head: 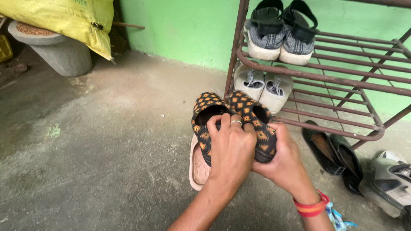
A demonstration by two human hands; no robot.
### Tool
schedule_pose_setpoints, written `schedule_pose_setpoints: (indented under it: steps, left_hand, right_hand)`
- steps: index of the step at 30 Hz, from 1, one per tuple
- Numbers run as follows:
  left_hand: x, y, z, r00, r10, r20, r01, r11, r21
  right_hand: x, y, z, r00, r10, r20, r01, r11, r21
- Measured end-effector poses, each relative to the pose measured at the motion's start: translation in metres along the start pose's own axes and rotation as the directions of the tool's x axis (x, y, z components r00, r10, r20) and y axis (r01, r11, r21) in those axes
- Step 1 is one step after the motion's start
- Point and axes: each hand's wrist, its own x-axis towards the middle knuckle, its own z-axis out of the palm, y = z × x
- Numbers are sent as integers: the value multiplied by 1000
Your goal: The person wipes a pair of black shoes with a cloth, cleaning the exterior surfaces. They handle each shoe individually, turning them to wipe different sides, and place them back on the floor.
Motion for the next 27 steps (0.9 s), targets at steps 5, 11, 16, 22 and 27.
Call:
schedule_pose_setpoints:
  steps: [5, 11, 16, 22, 27]
  left_hand:
    - [2, -1, 13, 980, 156, -120, -166, 983, -79]
    - [17, -32, 62, 929, 332, -165, -346, 936, -62]
    - [39, -49, 102, 900, 369, -230, -382, 924, -12]
    - [77, -42, 159, 929, 285, -237, -300, 953, -29]
    - [95, -48, 203, 942, 200, -269, -256, 947, -194]
  right_hand:
    - [2, 10, -22, 981, -175, -78, 153, 959, -237]
    - [19, 44, -31, 969, -232, -91, 186, 916, -354]
    - [46, 83, -21, 980, -193, -46, 162, 914, -373]
    - [91, 118, 2, 969, -230, -85, 183, 909, -374]
    - [122, 142, 15, 953, -282, -112, 227, 908, -353]
